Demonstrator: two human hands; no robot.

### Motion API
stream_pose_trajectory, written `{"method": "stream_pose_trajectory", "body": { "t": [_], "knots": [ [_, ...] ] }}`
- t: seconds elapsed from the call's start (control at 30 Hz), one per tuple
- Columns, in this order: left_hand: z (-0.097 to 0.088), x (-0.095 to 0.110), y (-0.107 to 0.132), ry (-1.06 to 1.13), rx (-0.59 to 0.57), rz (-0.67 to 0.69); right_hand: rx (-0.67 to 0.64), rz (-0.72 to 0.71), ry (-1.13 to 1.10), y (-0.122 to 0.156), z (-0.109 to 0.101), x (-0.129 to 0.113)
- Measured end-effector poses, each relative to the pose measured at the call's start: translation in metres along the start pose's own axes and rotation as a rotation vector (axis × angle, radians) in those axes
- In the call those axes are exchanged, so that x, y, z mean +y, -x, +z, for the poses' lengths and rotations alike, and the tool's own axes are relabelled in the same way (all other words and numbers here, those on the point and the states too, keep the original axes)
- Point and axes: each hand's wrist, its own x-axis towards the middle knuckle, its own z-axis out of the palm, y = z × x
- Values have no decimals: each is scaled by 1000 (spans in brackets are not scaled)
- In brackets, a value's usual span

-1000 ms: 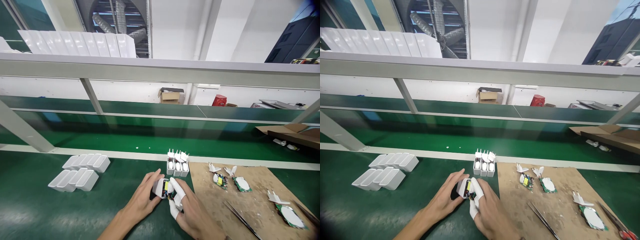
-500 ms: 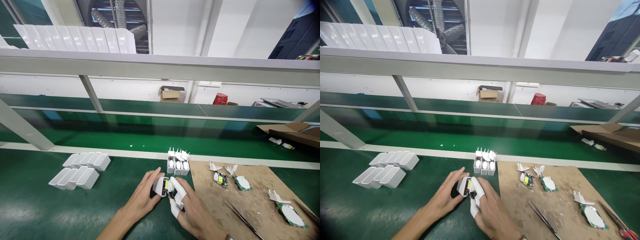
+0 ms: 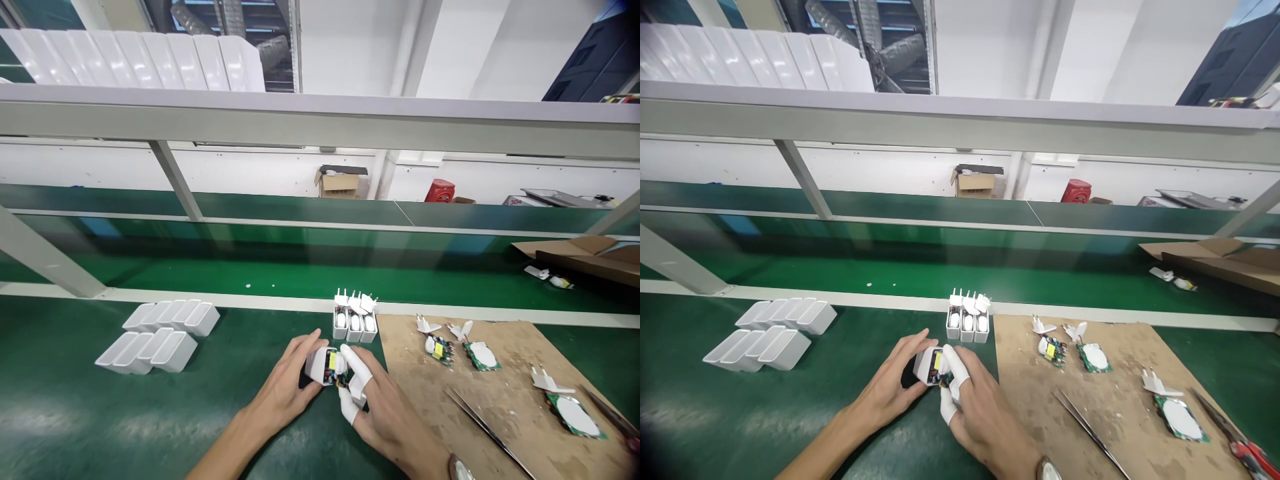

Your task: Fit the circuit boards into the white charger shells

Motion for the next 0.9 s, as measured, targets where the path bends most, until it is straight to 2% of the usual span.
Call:
{"method": "stream_pose_trajectory", "body": {
  "t": [0.7,0.77,0.9],
  "knots": [
    [3,1,-2,-19,19,38,-84,3,-29,-1,-1,-3],
    [5,1,-1,-18,1,28,-64,-8,-36,-3,-1,-3],
    [6,5,0,67,-113,7,55,10,-93,-9,-8,-3]
  ]
}}
